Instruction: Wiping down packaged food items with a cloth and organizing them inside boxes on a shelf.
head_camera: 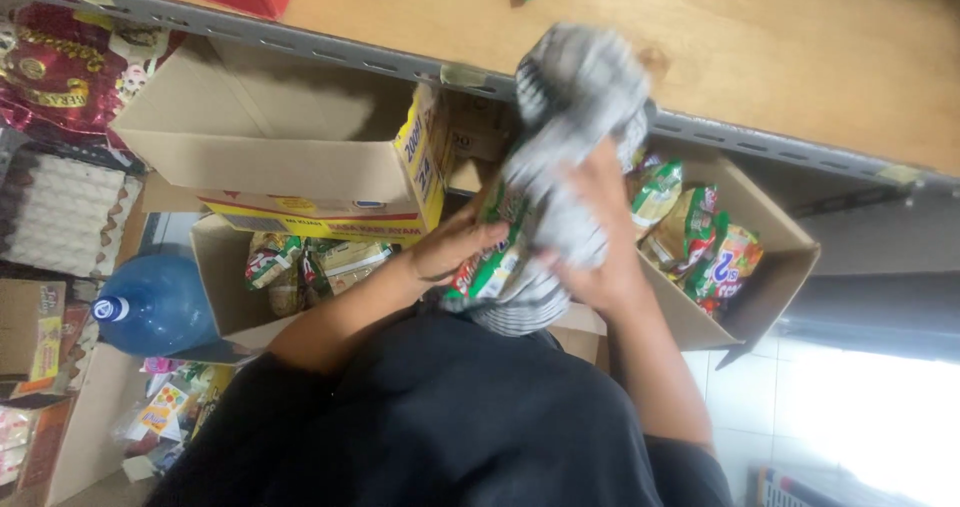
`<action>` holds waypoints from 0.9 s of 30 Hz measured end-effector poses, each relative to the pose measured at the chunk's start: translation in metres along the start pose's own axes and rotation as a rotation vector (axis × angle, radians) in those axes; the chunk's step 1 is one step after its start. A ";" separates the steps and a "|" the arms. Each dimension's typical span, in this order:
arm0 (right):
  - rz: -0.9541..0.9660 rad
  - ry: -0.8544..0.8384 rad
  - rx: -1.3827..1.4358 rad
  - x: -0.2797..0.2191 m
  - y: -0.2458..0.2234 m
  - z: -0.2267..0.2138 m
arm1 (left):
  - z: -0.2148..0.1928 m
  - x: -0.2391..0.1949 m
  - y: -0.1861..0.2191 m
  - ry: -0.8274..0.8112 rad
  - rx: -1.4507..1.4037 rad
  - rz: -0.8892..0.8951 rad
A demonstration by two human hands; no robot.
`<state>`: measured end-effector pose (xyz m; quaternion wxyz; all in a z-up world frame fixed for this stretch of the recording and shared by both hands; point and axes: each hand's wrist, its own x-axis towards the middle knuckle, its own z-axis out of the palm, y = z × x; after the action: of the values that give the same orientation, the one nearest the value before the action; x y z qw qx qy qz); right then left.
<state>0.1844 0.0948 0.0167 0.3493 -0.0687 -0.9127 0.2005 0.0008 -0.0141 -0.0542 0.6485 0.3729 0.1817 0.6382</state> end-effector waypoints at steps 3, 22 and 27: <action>0.349 0.111 0.293 0.011 -0.004 0.001 | -0.003 0.000 0.001 0.097 0.060 -0.032; 0.636 0.622 0.505 -0.029 0.007 0.008 | 0.013 0.042 0.014 0.219 0.929 0.264; 0.505 0.656 0.281 -0.016 0.002 0.019 | 0.047 0.035 0.047 0.130 1.060 0.390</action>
<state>0.1843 0.0861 -0.0066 0.5667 -0.3016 -0.6719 0.3693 0.0056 0.0034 0.0186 0.2303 0.6340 0.4448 0.5893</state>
